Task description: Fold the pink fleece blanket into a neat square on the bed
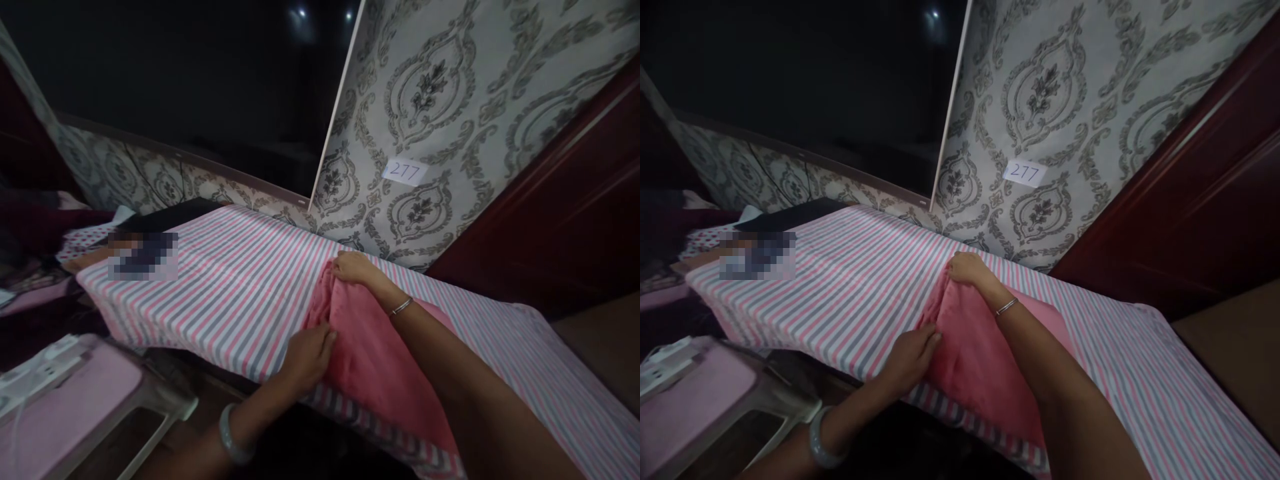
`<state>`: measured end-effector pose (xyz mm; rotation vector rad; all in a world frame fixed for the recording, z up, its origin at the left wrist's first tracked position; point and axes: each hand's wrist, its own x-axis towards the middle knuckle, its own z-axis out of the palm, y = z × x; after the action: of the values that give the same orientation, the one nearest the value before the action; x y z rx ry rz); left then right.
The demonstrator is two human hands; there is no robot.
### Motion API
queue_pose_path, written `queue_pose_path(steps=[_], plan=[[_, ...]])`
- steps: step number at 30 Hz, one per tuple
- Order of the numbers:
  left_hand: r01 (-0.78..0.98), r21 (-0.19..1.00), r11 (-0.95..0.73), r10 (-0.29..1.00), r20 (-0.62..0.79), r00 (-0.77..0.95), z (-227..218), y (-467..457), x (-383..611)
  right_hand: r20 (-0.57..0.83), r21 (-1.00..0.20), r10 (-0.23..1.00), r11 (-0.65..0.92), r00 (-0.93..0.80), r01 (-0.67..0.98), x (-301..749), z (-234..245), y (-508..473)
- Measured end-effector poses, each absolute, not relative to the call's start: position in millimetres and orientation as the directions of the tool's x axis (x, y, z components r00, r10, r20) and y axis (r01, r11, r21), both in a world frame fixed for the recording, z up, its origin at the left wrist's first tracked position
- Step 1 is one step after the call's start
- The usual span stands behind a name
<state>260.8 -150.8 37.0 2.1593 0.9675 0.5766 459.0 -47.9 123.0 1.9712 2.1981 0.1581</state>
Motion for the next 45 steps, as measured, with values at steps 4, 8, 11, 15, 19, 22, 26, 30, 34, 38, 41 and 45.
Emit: queue_pose_path(steps=[4, 8, 11, 15, 19, 22, 26, 30, 34, 38, 41, 45], plan=[[0.534, 0.712, -0.456, 0.807, 0.077, 0.586, 28, -150, 255, -0.033, 0.133, 0.996, 0.086, -0.082, 0.987, 456, 108, -44], [0.452, 0.796, -0.402, 0.828, 0.106, 0.550, 14, -149, 246, 0.040, 0.005, 0.998, 0.047, -0.048, 0.999, 449, 80, -45], [0.350, 0.860, -0.372, 0.844, 0.157, 0.513, 7, -148, 243, 0.106, -0.102, 0.994, 0.016, -0.005, 0.995, 453, 70, -46], [0.284, 0.865, -0.413, 0.833, 0.234, 0.501, 5, -140, 239, 0.180, -0.224, 0.983, 0.018, 0.023, 0.974, 471, 75, -63], [0.276, 0.828, -0.488, 0.831, 0.344, 0.436, 16, -130, 233, 0.340, -0.410, 0.938, 0.089, 0.062, 0.908, 496, 72, -115], [0.279, 0.699, -0.659, 0.739, 0.531, 0.416, 43, -128, 242, 0.434, -0.421, 0.895, 0.104, 0.099, 0.901, 525, 62, -169], [0.276, 0.435, -0.857, 0.499, 0.569, 0.654, 84, -131, 282, 0.492, -0.333, 0.844, -0.046, 0.215, 0.942, 566, 51, -237], [0.420, 0.198, -0.886, 0.464, 0.375, 0.803, 76, -127, 315, 0.467, -0.241, 0.792, -0.315, 0.394, 0.918, 580, 30, -286], [0.552, 0.107, -0.827, 0.562, 0.215, 0.799, 33, -109, 314, 0.318, -0.287, 0.779, -0.464, 0.540, 0.838, 566, -10, -305], [0.556, 0.136, -0.820, 0.572, 0.174, 0.801, 19, -99, 307, 0.326, -0.400, 0.777, -0.404, 0.539, 0.823, 556, -30, -307], [0.570, 0.165, -0.805, 0.591, 0.130, 0.796, 26, -100, 308, 0.323, -0.423, 0.762, -0.415, 0.562, 0.806, 554, -27, -307], [0.570, 0.191, -0.799, 0.597, 0.136, 0.791, 29, -101, 310, 0.306, -0.427, 0.760, -0.428, 0.573, 0.796, 552, -19, -307]])
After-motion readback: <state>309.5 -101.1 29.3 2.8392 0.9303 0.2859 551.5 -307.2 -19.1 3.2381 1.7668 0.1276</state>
